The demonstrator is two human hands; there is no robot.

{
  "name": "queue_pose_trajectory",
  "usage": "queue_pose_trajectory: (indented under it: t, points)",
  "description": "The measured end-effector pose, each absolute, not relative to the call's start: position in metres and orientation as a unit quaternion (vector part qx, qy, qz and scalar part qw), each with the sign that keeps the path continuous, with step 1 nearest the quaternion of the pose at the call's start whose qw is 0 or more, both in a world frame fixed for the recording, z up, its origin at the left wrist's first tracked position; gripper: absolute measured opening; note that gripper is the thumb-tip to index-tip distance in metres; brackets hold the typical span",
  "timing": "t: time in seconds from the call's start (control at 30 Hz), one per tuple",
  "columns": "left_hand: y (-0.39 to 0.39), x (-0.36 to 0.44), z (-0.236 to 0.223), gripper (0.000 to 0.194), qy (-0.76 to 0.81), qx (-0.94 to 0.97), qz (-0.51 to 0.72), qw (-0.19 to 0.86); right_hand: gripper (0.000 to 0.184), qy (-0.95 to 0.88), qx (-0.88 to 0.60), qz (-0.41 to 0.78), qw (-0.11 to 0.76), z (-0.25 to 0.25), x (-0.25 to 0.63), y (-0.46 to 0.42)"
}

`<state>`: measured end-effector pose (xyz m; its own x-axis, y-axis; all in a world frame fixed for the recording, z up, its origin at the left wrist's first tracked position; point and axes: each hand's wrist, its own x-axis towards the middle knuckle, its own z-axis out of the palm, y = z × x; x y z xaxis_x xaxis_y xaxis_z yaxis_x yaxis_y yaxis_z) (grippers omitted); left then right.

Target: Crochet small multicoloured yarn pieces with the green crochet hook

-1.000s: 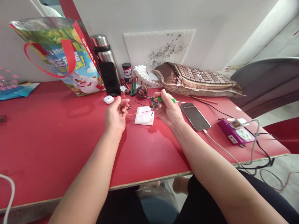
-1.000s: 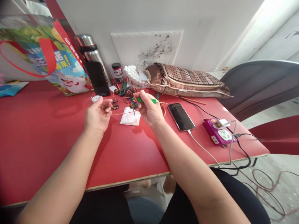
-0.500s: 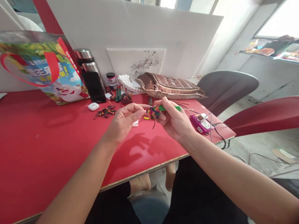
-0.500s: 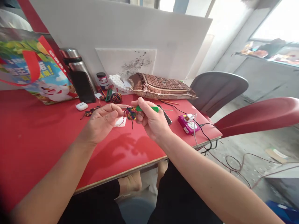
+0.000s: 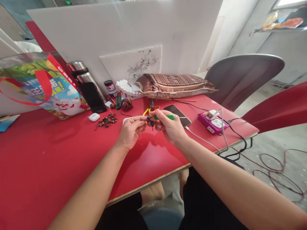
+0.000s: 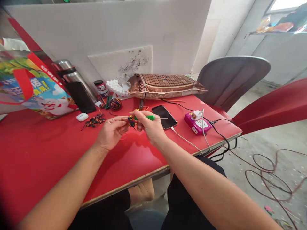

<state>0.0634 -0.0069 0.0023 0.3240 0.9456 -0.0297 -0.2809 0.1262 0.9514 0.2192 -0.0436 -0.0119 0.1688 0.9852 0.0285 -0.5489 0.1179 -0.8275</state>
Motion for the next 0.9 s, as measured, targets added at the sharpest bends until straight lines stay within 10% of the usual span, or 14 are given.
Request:
queue_pose_trajectory:
  t: [0.9]
  points:
    - [-0.002,0.036,0.003,0.036,0.331,0.406,0.507,0.685,0.036,-0.281,-0.228,0.711,0.603,-0.013,0.2,-0.031]
